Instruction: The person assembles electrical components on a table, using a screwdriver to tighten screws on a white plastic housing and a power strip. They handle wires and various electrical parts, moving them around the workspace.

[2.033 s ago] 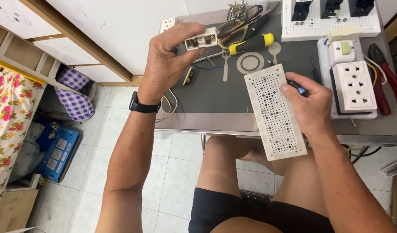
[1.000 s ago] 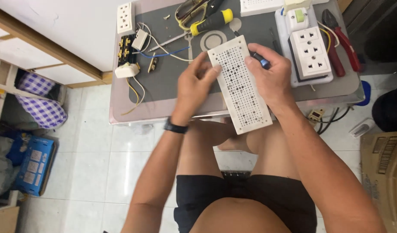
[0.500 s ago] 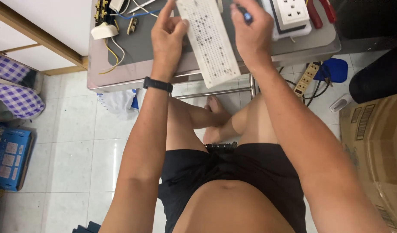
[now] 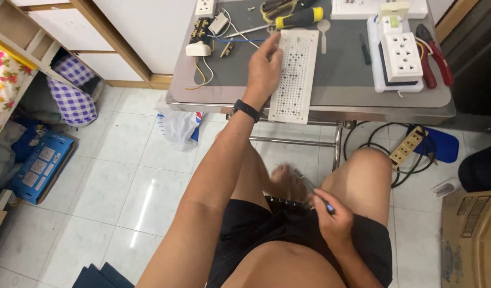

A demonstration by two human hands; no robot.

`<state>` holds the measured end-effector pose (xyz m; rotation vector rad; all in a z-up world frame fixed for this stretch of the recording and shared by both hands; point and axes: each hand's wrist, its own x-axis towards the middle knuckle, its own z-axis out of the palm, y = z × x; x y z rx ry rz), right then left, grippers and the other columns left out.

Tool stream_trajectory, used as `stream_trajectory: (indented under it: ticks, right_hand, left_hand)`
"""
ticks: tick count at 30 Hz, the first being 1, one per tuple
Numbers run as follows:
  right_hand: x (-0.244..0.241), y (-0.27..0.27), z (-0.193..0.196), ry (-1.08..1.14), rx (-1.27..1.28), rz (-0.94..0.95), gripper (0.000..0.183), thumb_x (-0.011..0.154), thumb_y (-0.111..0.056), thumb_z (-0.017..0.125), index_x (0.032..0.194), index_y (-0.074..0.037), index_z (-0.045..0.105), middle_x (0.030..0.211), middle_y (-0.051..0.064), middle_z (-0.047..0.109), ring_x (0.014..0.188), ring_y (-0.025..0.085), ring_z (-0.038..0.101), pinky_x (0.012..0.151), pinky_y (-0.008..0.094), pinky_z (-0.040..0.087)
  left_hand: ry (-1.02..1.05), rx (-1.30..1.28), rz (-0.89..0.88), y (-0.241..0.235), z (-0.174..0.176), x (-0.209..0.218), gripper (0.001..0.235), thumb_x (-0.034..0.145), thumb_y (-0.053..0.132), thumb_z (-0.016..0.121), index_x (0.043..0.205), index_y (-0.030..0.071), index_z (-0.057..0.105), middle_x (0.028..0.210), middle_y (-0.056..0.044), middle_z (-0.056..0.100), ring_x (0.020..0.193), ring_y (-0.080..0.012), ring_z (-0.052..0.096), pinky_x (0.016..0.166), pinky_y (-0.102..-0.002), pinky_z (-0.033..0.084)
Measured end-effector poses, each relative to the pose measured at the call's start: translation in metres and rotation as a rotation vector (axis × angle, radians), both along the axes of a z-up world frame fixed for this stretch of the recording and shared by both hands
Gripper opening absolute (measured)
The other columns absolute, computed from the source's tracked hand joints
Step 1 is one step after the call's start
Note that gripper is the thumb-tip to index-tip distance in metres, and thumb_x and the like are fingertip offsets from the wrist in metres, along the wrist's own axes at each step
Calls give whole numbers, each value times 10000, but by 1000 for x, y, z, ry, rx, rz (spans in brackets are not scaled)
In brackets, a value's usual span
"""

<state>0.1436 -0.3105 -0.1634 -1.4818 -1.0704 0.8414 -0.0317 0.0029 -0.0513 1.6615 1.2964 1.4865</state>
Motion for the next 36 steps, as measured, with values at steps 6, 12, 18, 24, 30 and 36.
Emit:
stream_trajectory:
  ticks: [6,12,18,24,30,36]
  right_hand:
    - [2,17,6,182,-321,115,194,834,-134,678,928,16,756,618,135,703,546,192,642,607,275,531]
    - [7,22,-5,245,-381,161,272,858,-194,637,767,50,717,477,133,624,464,209,567,563,326,489]
    - [-10,37,-20,413,-446,184,237,857,-127,654,815,93,733,490,186,620,408,230,541,430,326,474]
    - [-10,36,-48,527,-412,191,304,875,-204,620,832,78,725,445,181,595,339,218,515,372,289,415]
    - [-5,40,-25,677,-482,227,365,930,-258,582,787,63,679,422,175,538,307,203,450,348,286,388]
    - [-8,48,3,690,-594,314,356,933,-280,571,770,20,669,437,145,536,348,172,458,395,263,415]
  left_hand:
    - [98,-18,-21,15,8,-33,371,874,147,577,1237,103,639,1200,-50,703,1091,-164,652,967,-302,489]
    - [1017,340,484,100,58,-166,499,798,73,487,1296,95,489,1135,-84,606,709,-181,612,516,-318,469]
    - [131,50,224,127,98,-200,155,770,28,534,875,142,530,884,43,490,817,-75,467,689,-235,358]
    - [569,-13,75,157,74,-192,243,790,92,474,934,129,666,778,75,520,737,-69,457,589,-292,350]
    - [1000,-126,315,195,58,-195,421,772,191,579,1152,106,740,1061,-166,705,973,-374,639,843,-424,476]
    - [1131,103,273,162,79,-143,405,882,221,597,1210,21,724,1116,-174,712,1018,-378,638,837,-457,478]
